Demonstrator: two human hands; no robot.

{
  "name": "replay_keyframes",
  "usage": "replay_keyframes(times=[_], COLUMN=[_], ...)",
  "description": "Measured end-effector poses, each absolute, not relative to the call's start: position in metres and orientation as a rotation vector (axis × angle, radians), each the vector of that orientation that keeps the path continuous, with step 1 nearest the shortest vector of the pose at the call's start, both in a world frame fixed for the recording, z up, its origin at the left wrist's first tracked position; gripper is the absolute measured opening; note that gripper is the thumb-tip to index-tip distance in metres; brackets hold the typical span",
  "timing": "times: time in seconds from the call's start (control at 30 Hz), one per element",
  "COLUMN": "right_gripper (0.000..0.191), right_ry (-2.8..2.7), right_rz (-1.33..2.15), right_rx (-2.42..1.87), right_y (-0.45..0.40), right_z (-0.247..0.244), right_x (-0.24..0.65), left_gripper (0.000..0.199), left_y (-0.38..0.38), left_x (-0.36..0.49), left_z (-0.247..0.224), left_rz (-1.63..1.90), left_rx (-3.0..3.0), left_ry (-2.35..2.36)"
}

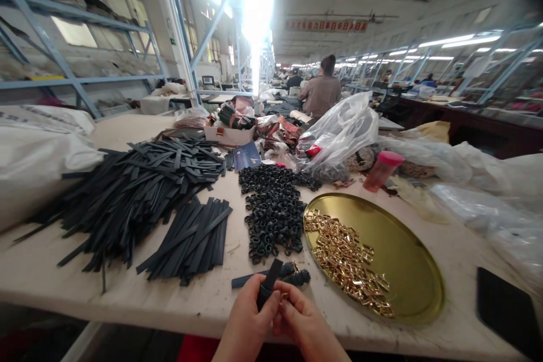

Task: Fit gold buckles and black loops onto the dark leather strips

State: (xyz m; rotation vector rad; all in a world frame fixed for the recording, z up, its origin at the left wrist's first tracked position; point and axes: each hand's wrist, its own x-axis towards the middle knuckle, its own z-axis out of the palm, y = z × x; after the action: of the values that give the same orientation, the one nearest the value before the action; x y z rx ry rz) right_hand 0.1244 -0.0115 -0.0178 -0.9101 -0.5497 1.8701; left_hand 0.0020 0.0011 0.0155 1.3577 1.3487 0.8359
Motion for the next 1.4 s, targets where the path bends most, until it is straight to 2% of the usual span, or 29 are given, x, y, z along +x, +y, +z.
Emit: replay_keyframes(times=[0.1,0.2,0.37,0.57,0.73,0.97,1.1,1.17,1.4], right_gripper=[0.031,0.031,0.012,0.027,0.037,0.034,0.038,0.040,0.029], right_ry=[-0.389,-0.227,-0.031,-0.108,-0.235,-0.452,-0.378,-0.323,-0.486], right_rz=[1.899,1.908,1.767,1.686,1.681,1.618,1.717,1.761,1.660], right_rx=[-0.862,-0.755,-0.733,-0.738,-0.785,-0.904,-0.878,-0.844,-0.913], right_y=[-0.014,-0.012,-0.005,-0.011,-0.022,-0.029,-0.029,-0.030,-0.034], right_z=[-0.010,-0.002,0.002,0.010,0.012,0.009,0.007,0.006,0.000], right_x=[0.126,0.130,0.135,0.123,0.115,0.115,0.119,0.119,0.111], left_gripper=[0.025,0.027,0.027,0.032,0.027,0.034,0.027,0.025,0.026], left_y=[-0.002,-0.006,-0.019,-0.023,-0.027,-0.035,-0.036,-0.037,-0.035], left_x=[-0.002,-0.006,0.000,0.017,0.016,0.010,0.006,0.004,0.005], left_z=[0.025,0.034,0.019,-0.010,0.003,0.026,0.026,0.025,0.023], left_rz=[0.837,0.806,0.695,0.622,0.659,0.717,0.628,0.607,0.742], left_rx=[1.439,1.484,1.355,1.091,1.196,1.574,1.672,1.698,1.575], left_ry=[1.420,1.401,1.296,1.192,1.211,1.263,1.243,1.203,1.250])
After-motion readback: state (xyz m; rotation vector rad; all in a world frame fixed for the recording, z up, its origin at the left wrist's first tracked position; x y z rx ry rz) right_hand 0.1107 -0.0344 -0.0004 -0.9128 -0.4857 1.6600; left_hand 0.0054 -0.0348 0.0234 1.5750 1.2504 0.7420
